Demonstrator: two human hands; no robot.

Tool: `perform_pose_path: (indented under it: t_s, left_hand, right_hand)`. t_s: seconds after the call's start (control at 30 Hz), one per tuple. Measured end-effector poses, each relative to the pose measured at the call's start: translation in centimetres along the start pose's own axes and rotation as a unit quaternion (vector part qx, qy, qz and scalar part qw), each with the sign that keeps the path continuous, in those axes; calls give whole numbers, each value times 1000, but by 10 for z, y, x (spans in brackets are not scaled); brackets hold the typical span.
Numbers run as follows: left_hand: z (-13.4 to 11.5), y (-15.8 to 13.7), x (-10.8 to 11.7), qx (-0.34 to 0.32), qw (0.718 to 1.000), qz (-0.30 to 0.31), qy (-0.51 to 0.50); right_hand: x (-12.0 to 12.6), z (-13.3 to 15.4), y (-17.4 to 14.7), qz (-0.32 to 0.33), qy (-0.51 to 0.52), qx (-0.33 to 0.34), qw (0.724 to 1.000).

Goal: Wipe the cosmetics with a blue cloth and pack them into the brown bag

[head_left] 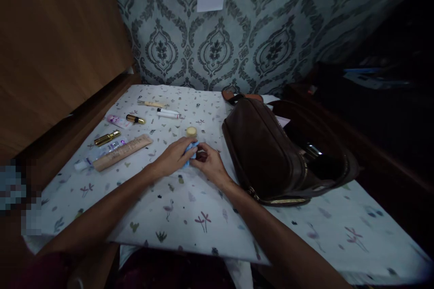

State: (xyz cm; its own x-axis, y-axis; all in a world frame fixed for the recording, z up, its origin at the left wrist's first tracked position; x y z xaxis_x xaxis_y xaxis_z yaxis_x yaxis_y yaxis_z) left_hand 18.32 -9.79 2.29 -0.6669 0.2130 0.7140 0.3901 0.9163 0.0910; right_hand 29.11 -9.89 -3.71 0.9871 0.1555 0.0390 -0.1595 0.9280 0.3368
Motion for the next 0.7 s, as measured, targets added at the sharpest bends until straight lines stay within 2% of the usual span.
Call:
perform_pose_path:
  t_s: [0.1, 0.17, 0.27, 0.37, 0.47, 0.57, 0.63, 0.7]
  left_hand:
    - [14, 4, 3, 51, 997, -4, -62]
    - [26, 8, 4, 91, 985, 16, -148]
    - [42, 12, -2, 161, 933, 44, -320]
    - [49, 11, -14, 213, 883, 60, -413]
    - [43, 9, -24, 222, 870, 75, -434]
    - [34, 7, -29, 205, 859, 93, -461]
    - [28, 5, -31, 184, 861, 110, -462]
    - [24, 3, -31, 165, 875, 119, -439]
  right_hand:
    - [-7, 6, -3, 23, 21, 1, 1000]
    - [-11, 9, -5, 31, 40, -4, 999]
    - [-13, 11, -5, 30, 79, -11, 996]
    - [-13, 12, -3, 20, 134, -16, 991]
    - [-10, 13, -2, -1, 179, -22, 984]
    - [-4, 12, -2, -35, 174, -33, 984]
    - [3, 12, -2, -71, 169, -30, 983]
    - [10, 15, -2, -99, 151, -17, 983]
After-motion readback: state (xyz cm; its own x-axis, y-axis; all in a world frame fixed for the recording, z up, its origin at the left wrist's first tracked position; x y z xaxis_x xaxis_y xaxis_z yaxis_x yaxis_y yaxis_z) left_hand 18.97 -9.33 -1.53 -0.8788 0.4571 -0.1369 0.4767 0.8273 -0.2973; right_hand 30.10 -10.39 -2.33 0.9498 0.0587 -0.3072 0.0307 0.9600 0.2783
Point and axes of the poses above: each hand's wrist, its own y-axis towards the middle knuckle, its own x-axis out of the back of the hand, z = x × y, the point moved 8 cm from there along y, towards the middle knuckle, and after that the axes turned 14 degrees about x, right-handed, at the moved point
